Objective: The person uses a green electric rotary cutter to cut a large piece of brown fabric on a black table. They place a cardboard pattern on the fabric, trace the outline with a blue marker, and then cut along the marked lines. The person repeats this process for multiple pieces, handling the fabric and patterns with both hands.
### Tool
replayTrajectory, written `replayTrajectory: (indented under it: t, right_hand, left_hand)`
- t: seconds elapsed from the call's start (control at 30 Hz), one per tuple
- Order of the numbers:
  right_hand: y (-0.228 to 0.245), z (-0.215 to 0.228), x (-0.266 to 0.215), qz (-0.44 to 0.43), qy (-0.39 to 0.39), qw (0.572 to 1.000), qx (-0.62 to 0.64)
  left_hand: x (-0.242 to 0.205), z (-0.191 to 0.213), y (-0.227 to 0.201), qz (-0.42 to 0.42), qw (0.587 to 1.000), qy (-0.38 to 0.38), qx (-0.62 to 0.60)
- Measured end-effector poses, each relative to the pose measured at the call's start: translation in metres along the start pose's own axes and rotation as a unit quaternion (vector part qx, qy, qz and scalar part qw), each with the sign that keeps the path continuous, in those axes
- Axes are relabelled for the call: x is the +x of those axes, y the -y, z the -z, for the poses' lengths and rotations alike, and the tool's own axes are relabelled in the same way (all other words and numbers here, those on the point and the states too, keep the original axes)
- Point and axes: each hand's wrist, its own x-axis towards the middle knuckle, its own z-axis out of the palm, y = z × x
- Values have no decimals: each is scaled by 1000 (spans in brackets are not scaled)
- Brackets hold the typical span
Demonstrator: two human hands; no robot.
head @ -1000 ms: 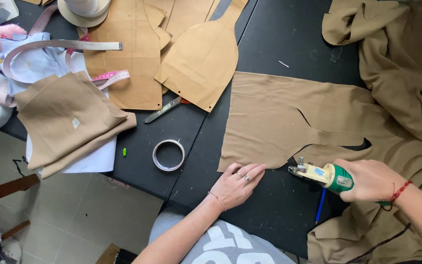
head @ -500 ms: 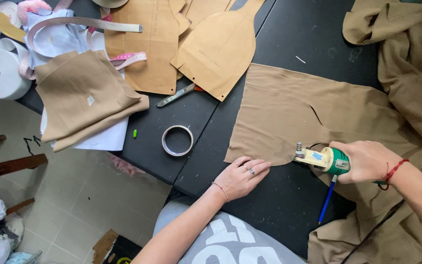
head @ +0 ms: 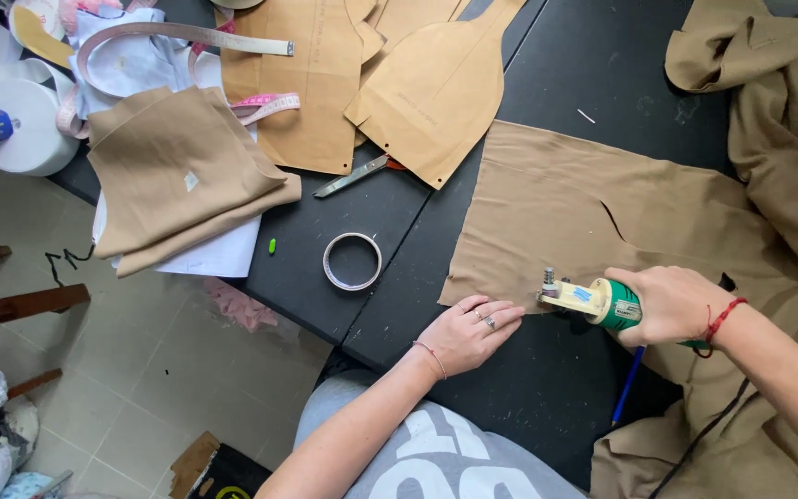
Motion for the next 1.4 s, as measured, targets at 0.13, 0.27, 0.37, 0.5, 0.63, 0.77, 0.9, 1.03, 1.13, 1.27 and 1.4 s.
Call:
replayTrajectory:
  t: [0.13,0.27,0.37,0.5,0.63,0.77,0.9,1.03,1.13,1.27,1.4]
  right_hand:
    - [14,6,0,-5,-14,1000,6]
    - [34,19,-3,1,-15,1000,16]
    - [48,27,-1,1,-13,1000,16]
    - [62,32,4,7,-20,1000,17]
    - [79,40,8,-19,-35,997,72]
    - [96,47,11,-12,-43,995,86]
    - [99,40,5,-22,-45,993,106]
    - [103,13,-14,-82,-45,981,172]
    - [131,-1,-37,-159,-21,950,267]
    - [180,-17,-49,-274,-37,832,480]
    - [217,-17,-42,-294,-70,776,553]
  left_hand:
    - [-6,-2,0,-1,1000,4,-1]
    - [-10,-2,0,4,1000,25,-7]
    - [-7,2,0,-4,1000,11,-24]
    - [-10,-5,-2,-14,999,-5,-45]
    - [-19,-18,-5,43,998,6,48]
    - [-16,-12,-4,56,997,-21,41]
    - [-34,-2,12,51,997,-35,34]
    - [-27,43,39,141,982,-33,118]
    - [-20,53,51,135,983,-33,116]
    - [-21,59,69,61,995,-32,66]
    - [-14,71,80,28,998,-28,43]
